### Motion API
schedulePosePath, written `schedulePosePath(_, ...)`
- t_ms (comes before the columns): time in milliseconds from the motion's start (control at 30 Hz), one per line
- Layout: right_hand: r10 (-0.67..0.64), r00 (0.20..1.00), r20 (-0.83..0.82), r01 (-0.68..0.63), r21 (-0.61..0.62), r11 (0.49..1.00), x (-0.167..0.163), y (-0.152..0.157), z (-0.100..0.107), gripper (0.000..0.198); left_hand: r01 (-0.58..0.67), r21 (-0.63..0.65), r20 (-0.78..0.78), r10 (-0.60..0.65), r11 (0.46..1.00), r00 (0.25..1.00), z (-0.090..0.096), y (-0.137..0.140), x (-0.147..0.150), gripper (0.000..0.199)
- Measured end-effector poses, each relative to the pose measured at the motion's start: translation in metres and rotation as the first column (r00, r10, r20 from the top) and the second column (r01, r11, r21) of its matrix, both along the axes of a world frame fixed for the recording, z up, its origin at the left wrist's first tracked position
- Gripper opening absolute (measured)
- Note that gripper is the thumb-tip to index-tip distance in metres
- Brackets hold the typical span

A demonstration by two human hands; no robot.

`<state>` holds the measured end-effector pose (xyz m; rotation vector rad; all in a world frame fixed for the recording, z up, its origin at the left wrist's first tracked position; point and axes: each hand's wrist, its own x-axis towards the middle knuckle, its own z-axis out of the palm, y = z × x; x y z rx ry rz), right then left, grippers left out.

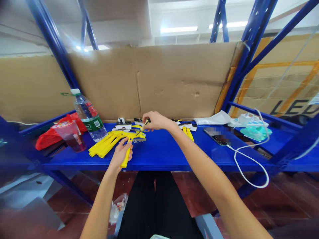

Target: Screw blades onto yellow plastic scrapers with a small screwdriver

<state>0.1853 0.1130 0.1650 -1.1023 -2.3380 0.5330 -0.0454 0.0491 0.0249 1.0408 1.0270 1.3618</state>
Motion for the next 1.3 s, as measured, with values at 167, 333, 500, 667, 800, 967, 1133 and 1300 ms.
schedulePosePath(167, -0.049, 0.999, -0.006, 0.049, 0.157, 0.986, 0.007, 0.003, -0.006, 0.014, 0.018, 0.006, -0.013, -0.018, 1.0, 1.0, -0.001, 0.0, -0.001, 0.073)
schedulePosePath(333, -0.002, 0.993, -0.117, 0.026, 0.198, 0.98, 0.007, 0.003, -0.011, 0.018, 0.022, -0.001, -0.023, -0.022, 1.0, 0.999, 0.001, 0.0, -0.001, 0.071)
schedulePosePath(500, -0.1, 0.971, -0.219, 0.131, 0.129, 0.983, 0.001, 0.003, -0.02, 0.026, 0.029, 0.001, -0.039, -0.029, 1.0, 0.999, 0.0, 0.0, -0.001, 0.069)
schedulePosePath(667, -0.02, 0.967, -0.255, 0.08, 0.226, 0.971, 0.0, -0.005, -0.02, 0.016, 0.025, 0.002, -0.04, -0.025, 1.0, 0.999, 0.0, -0.001, 0.0, 0.07)
schedulePosePath(800, -0.076, 0.951, -0.3, 0.167, 0.29, 0.942, 0.001, -0.015, -0.012, 0.013, 0.039, 0.005, -0.029, -0.038, 0.999, 0.999, 0.0, -0.001, 0.0, 0.074)
schedulePosePath(967, -0.056, 0.955, -0.292, 0.139, 0.272, 0.952, -0.007, -0.016, -0.014, 0.015, 0.048, 0.006, -0.022, -0.048, 0.999, 0.999, -0.002, 0.0, -0.001, 0.077)
schedulePosePath(1133, -0.052, 0.959, -0.28, 0.126, 0.253, 0.959, -0.016, -0.009, -0.017, 0.016, 0.059, 0.012, -0.039, -0.058, 0.998, 0.998, -0.004, -0.001, -0.001, 0.07)
schedulePosePath(1300, -0.044, 0.962, -0.268, 0.115, 0.252, 0.961, -0.02, -0.007, -0.015, 0.016, 0.066, 0.018, -0.041, -0.065, 0.998, 0.997, -0.005, 0.001, -0.002, 0.071)
